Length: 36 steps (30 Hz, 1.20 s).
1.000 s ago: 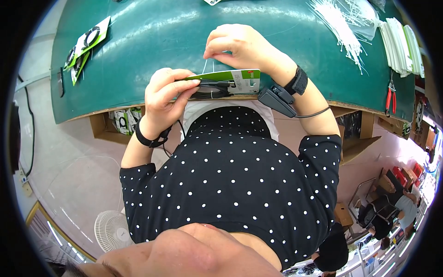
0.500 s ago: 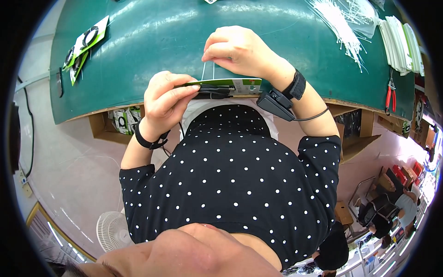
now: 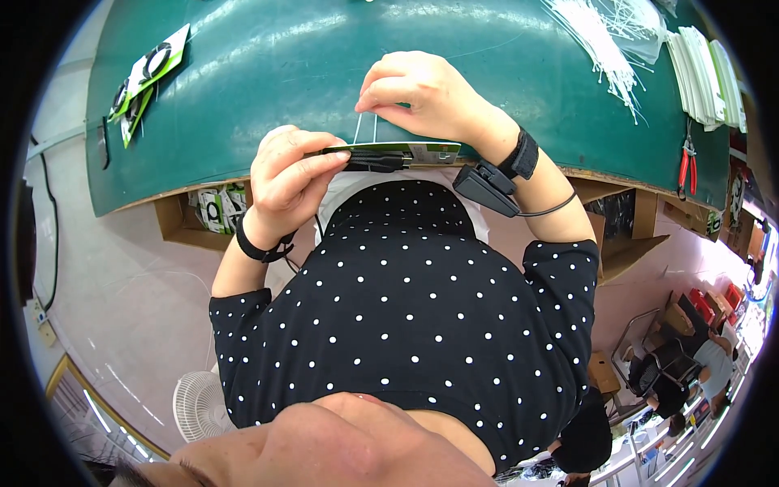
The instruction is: The person secures a coiled cable to a cardboard backing by threading a plastic tie through the holes and pulling it tight. They repeat the process with a second tie on the same package before setting it aside and starting another.
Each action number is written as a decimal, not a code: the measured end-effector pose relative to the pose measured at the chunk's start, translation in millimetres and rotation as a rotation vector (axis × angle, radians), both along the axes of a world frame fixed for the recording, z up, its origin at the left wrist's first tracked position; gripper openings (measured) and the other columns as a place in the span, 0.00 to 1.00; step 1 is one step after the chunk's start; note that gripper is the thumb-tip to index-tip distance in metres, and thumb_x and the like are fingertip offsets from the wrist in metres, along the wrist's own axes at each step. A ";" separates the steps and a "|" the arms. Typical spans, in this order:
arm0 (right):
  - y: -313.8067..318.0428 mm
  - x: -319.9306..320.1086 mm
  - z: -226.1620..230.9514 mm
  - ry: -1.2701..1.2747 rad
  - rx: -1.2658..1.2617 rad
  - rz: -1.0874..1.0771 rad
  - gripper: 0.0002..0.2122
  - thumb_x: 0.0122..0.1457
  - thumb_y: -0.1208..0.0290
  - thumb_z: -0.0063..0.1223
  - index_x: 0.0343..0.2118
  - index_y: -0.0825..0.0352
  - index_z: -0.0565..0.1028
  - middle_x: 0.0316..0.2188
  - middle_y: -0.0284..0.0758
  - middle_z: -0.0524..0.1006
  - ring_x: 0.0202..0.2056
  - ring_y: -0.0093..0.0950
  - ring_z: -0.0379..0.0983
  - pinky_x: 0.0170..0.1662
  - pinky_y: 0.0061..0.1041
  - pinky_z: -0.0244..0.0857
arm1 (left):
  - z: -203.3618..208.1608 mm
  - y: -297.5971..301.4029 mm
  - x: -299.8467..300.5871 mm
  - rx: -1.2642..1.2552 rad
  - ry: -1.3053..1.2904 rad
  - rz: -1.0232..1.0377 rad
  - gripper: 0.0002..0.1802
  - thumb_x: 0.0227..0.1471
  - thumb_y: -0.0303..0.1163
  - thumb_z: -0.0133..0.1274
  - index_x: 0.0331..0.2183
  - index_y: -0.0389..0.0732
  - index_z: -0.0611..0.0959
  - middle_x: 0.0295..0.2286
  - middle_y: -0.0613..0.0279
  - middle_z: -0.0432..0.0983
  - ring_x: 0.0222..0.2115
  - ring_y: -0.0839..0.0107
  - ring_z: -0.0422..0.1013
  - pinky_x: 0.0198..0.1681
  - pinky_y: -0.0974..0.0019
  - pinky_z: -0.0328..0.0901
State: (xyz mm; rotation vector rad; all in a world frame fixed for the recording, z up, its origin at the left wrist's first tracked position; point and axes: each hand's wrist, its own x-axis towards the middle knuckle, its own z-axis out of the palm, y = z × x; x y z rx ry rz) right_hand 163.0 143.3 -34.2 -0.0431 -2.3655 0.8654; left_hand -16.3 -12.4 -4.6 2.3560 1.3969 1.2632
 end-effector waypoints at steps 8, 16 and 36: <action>-5.0 0.5 -0.4 -0.006 -0.025 -0.014 0.05 0.46 0.79 0.58 0.26 0.61 0.77 0.27 0.28 0.75 0.29 0.28 0.73 0.32 0.26 0.68 | -0.9 0.3 -0.8 0.007 -0.001 -0.011 0.11 0.35 0.20 0.62 0.28 0.37 0.82 0.29 0.59 0.77 0.23 0.66 0.71 0.28 0.66 0.61; -12.2 -1.0 8.4 0.055 -0.135 0.114 0.04 0.46 0.78 0.59 0.26 0.63 0.76 0.27 0.29 0.76 0.28 0.27 0.72 0.31 0.24 0.67 | 3.7 -0.7 -0.7 -0.037 -0.007 -0.030 0.11 0.36 0.20 0.62 0.29 0.37 0.82 0.30 0.58 0.78 0.23 0.67 0.71 0.27 0.67 0.61; -11.8 34.5 47.5 -0.129 -0.871 -0.026 0.06 0.58 0.76 0.53 0.36 0.72 0.76 0.32 0.35 0.77 0.33 0.21 0.74 0.38 0.18 0.67 | 16.9 -9.6 13.5 -0.047 0.149 0.069 0.09 0.37 0.20 0.58 0.27 0.40 0.81 0.32 0.63 0.80 0.26 0.69 0.72 0.33 0.67 0.61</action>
